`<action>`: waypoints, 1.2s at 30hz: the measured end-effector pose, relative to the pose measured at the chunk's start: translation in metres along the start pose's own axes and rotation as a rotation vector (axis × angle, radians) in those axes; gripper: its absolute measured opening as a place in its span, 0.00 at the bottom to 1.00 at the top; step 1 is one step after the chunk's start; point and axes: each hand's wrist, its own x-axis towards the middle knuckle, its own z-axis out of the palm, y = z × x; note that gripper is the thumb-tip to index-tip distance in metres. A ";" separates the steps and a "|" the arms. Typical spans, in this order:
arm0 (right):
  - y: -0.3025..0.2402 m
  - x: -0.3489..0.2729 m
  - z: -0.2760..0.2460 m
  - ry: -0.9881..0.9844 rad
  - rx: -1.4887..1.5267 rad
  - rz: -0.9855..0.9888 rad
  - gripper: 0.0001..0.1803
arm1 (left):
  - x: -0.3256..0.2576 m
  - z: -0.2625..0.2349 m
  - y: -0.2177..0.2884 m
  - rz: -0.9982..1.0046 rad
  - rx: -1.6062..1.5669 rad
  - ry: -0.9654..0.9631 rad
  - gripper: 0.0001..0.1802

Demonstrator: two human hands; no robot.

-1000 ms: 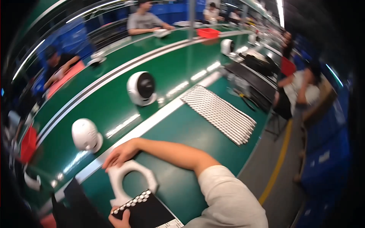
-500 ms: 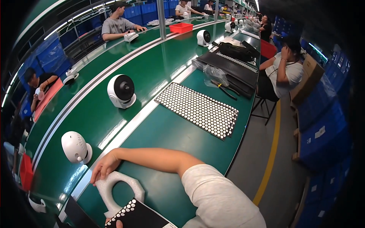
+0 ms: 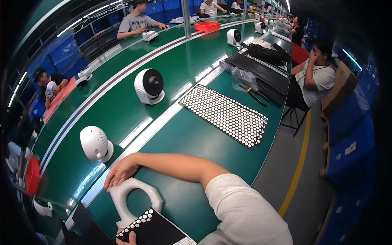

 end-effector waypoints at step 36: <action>0.002 0.014 -0.002 -0.047 -0.266 -0.009 0.33 | 0.001 -0.007 -0.011 -0.032 -0.129 -0.059 0.16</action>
